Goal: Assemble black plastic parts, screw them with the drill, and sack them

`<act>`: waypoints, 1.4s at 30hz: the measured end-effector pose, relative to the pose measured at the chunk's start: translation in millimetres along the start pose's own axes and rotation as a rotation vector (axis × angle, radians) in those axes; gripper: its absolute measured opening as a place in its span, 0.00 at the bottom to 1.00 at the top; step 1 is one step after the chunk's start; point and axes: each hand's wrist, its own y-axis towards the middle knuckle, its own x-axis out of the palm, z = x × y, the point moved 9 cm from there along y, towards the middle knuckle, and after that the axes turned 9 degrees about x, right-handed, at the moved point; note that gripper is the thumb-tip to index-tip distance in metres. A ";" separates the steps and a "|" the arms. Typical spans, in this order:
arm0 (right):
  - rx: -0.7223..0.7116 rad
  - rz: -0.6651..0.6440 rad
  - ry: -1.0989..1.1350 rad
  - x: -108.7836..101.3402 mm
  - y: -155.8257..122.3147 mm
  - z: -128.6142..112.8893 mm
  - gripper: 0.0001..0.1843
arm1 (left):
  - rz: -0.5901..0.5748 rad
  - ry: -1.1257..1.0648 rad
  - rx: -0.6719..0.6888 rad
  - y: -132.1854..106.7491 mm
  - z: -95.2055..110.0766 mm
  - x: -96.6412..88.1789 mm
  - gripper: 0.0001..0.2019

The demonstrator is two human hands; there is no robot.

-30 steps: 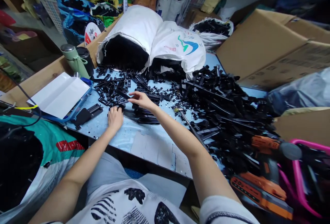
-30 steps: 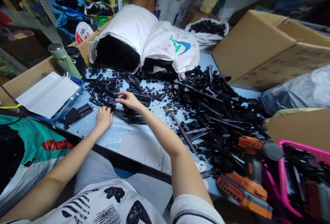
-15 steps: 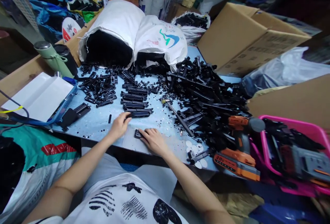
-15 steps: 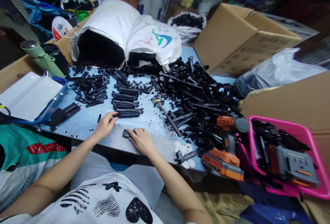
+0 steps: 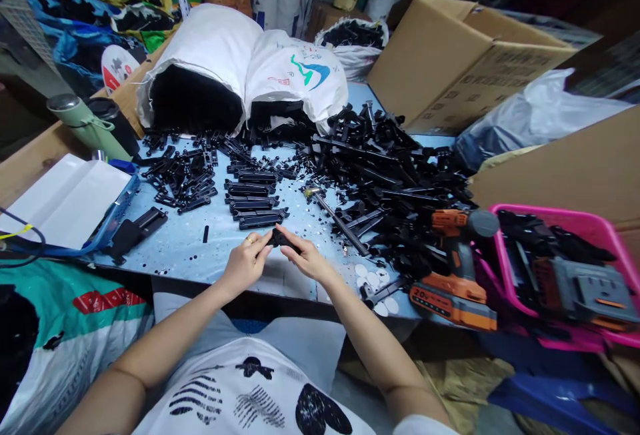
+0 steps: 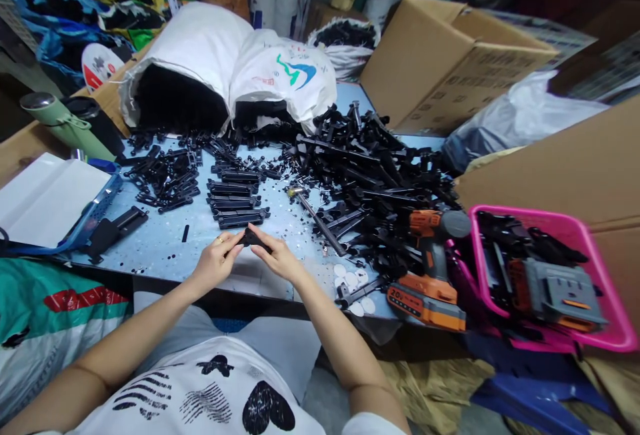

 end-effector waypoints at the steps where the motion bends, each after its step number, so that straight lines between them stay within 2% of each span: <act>1: -0.008 0.044 0.022 0.4 -0.8 -1.2 0.30 | 0.058 -0.012 0.010 0.2 4.5 -1.0 0.18; 4: -0.014 0.198 0.124 9.2 -4.2 -1.7 0.32 | 0.281 -0.048 0.020 0.0 15.1 -8.1 0.18; 6: -0.003 0.251 0.150 19.7 -6.2 -0.7 0.33 | 0.342 -0.071 0.039 2.2 19.8 -10.3 0.18; 9: 0.031 0.282 0.165 29.8 -6.2 1.1 0.34 | 0.305 -0.108 0.070 10.3 20.7 -13.4 0.18; 13: 0.022 0.359 0.171 29.0 -3.7 -2.9 0.35 | 0.248 -0.148 0.099 20.8 17.5 -21.5 0.17; 17: -0.014 0.449 0.157 30.5 -6.1 -9.2 0.35 | 0.274 -0.151 0.117 22.7 15.0 -21.5 0.17; 19: -0.028 0.426 0.125 33.4 -4.7 -10.4 0.33 | 0.303 -0.134 0.063 15.6 5.4 -15.7 0.17; 22: -0.049 0.218 -0.085 32.7 15.0 -10.6 0.29 | 0.328 -0.111 -0.163 -10.7 -26.5 -2.5 0.18; 24: -0.065 0.154 -0.319 5.0 39.6 -7.6 0.26 | 0.237 -0.090 -0.330 -33.2 -48.0 10.4 0.21; 25: -0.069 0.211 -0.439 -23.7 54.7 -6.3 0.24 | 0.173 -0.049 -0.377 -42.5 -54.1 14.6 0.23; 27: -0.055 0.461 -0.667 -101.3 84.7 -6.5 0.22 | 0.077 0.108 -0.355 -50.8 -53.6 13.8 0.27; 29: 0.031 0.795 -0.901 -186.0 104.1 -7.8 0.21 | 0.000 0.264 -0.196 -43.1 -38.0 11.3 0.28; 31: 0.097 0.913 -0.943 -249.3 119.0 -3.9 0.23 | -0.164 0.319 0.030 -28.1 -16.5 24.0 0.27; 33: 0.130 0.940 -0.950 -289.8 125.7 -1.1 0.24 | -0.402 0.319 0.223 -18.5 -0.5 48.1 0.24; 34: 0.123 0.931 -0.971 -300.3 126.7 -2.0 0.25 | -0.513 0.325 0.283 -16.9 2.9 59.7 0.22; 36: 0.060 0.877 -1.071 -301.0 125.3 -9.2 0.25 | -0.663 0.362 0.329 -16.5 0.6 75.6 0.19; 38: -0.048 0.786 -1.196 -277.3 118.2 -18.3 0.21 | -0.694 0.427 0.300 -16.0 -9.0 79.1 0.18; 40: -0.153 0.669 -1.277 -234.9 102.5 -21.7 0.14 | -0.657 0.492 0.241 -15.5 -20.4 73.4 0.17; 42: -0.272 0.488 -1.311 -176.4 76.7 -16.8 0.11 | -0.631 0.526 0.195 -16.6 -29.7 66.1 0.16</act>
